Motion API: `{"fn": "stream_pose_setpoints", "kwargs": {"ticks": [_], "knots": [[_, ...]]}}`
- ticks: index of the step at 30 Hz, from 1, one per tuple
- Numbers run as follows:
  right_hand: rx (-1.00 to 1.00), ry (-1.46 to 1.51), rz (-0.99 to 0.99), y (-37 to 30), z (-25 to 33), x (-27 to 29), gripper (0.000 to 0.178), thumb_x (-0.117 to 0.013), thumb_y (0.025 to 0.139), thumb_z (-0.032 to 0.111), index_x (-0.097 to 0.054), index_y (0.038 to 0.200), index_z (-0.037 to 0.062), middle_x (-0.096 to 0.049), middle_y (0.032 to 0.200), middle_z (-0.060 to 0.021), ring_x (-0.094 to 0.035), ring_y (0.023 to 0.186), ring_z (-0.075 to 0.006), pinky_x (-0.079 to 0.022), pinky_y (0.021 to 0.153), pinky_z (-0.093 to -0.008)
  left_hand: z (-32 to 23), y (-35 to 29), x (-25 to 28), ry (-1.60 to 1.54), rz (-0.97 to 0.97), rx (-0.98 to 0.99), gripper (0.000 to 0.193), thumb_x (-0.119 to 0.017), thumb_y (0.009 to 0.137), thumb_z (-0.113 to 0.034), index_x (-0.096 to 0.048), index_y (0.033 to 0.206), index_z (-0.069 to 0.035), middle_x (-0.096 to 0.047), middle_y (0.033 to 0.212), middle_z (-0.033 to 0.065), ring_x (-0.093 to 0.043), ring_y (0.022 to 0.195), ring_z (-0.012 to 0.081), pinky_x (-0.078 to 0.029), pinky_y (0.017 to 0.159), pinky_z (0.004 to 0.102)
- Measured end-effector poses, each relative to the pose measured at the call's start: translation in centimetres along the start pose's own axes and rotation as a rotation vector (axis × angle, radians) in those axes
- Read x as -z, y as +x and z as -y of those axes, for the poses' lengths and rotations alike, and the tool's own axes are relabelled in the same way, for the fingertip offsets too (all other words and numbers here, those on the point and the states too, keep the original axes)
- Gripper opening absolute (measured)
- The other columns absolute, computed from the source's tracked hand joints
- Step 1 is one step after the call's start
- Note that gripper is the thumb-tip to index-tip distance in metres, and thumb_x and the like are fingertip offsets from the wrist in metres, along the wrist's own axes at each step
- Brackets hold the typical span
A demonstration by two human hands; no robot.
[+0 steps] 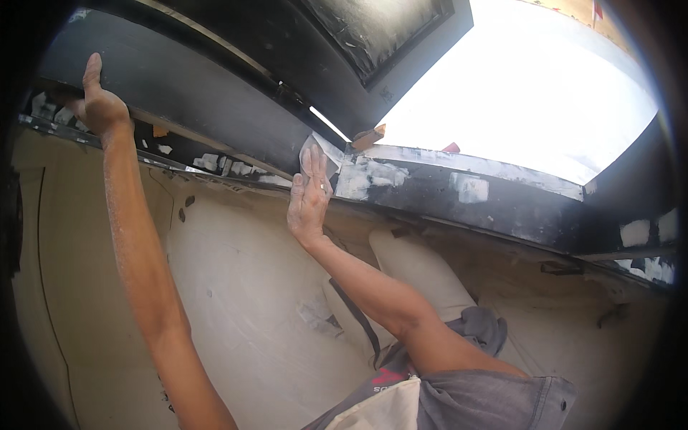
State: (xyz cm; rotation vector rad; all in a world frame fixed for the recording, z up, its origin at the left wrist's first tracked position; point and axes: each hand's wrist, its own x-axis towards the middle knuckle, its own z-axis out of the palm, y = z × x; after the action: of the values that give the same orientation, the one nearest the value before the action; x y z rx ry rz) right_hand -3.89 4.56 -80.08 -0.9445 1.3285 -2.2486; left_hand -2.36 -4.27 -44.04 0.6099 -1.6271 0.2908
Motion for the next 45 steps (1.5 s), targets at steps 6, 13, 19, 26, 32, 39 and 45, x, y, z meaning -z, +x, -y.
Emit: {"fn": "stream_pose_setpoints", "kwargs": {"ticks": [6,13,19,26,32,39,45], "knots": [[0.148,-0.012,0.171,2.3,7.6,-1.9,0.049,-0.042,0.107,0.020,-0.041,0.154,0.0052,-0.036,0.162,-0.0149,-0.027,0.152,-0.0382,-0.022,0.119,-0.0482,2.5,-0.2,1.3,0.113,0.025,0.015,0.090,-0.072,0.089,-0.025,-0.018,0.152,0.008,-0.046,0.145,0.0229,-0.056,0.125,0.0316,-0.048,0.109,0.0385],[-0.174,-0.005,-0.015,-1.8,1.2,-0.5,0.049,-0.042,0.108,0.022,-0.039,0.155,0.0071,-0.033,0.164,-0.0121,-0.023,0.153,-0.0369,-0.021,0.120,-0.0481,1.6,0.3,0.5,0.028,-0.051,-0.067,0.087,-0.071,0.089,-0.027,-0.023,0.149,0.013,-0.049,0.144,0.0233,-0.057,0.125,0.0302,-0.049,0.107,0.0371],[-0.015,-0.042,0.144,-1.6,3.0,0.2,0.050,-0.039,0.109,0.021,-0.036,0.155,0.0040,-0.031,0.164,-0.0170,-0.023,0.153,-0.0384,-0.021,0.120,-0.0483,-0.7,-1.4,-0.3,0.089,-0.110,0.223,0.062,-0.070,0.090,-0.025,-0.048,0.137,0.010,-0.050,0.145,0.0193,-0.054,0.128,0.0301,-0.046,0.109,0.0367],[-0.005,-0.108,0.142,-1.1,5.1,-0.7,0.050,-0.040,0.109,0.022,-0.036,0.156,0.0048,-0.029,0.164,-0.0164,-0.024,0.152,-0.0388,-0.023,0.120,-0.0475,0.5,-1.8,-1.2,-0.151,-0.089,0.085,0.061,-0.071,0.089,-0.026,-0.050,0.138,0.005,-0.049,0.144,0.0202,-0.051,0.132,0.0298,-0.038,0.115,0.0388],[-0.103,-0.182,0.068,-3.7,0.3,0.5,0.051,-0.044,0.107,0.017,-0.036,0.155,0.0035,-0.030,0.164,-0.0160,-0.027,0.152,-0.0381,-0.024,0.119,-0.0484,0.5,-0.8,-1.0,-0.005,-0.140,-0.027,0.061,-0.069,0.090,-0.026,-0.050,0.138,0.006,-0.050,0.144,0.0208,-0.052,0.130,0.0307,-0.041,0.113,0.0391],[0.068,-0.194,0.153,-3.1,1.1,1.2,0.052,-0.045,0.106,0.014,-0.036,0.156,0.0046,-0.031,0.164,-0.0158,-0.026,0.152,-0.0382,-0.024,0.119,-0.0481,0.9,-0.7,-0.6,-0.011,-0.111,-0.059,0.060,-0.069,0.090,-0.024,-0.049,0.139,0.004,-0.049,0.144,0.0212,-0.053,0.129,0.0304,-0.041,0.114,0.0385],[0.028,-0.126,0.140,-2.7,4.2,0.0,0.050,-0.044,0.108,0.018,-0.037,0.155,0.0051,-0.033,0.163,-0.0148,-0.027,0.151,-0.0402,-0.024,0.118,-0.0484,0.4,-1.6,-0.2,-0.118,-0.097,0.037,0.059,-0.070,0.090,-0.023,-0.050,0.138,0.004,-0.048,0.145,0.0212,-0.052,0.130,0.0297,-0.040,0.114,0.0373]]}}
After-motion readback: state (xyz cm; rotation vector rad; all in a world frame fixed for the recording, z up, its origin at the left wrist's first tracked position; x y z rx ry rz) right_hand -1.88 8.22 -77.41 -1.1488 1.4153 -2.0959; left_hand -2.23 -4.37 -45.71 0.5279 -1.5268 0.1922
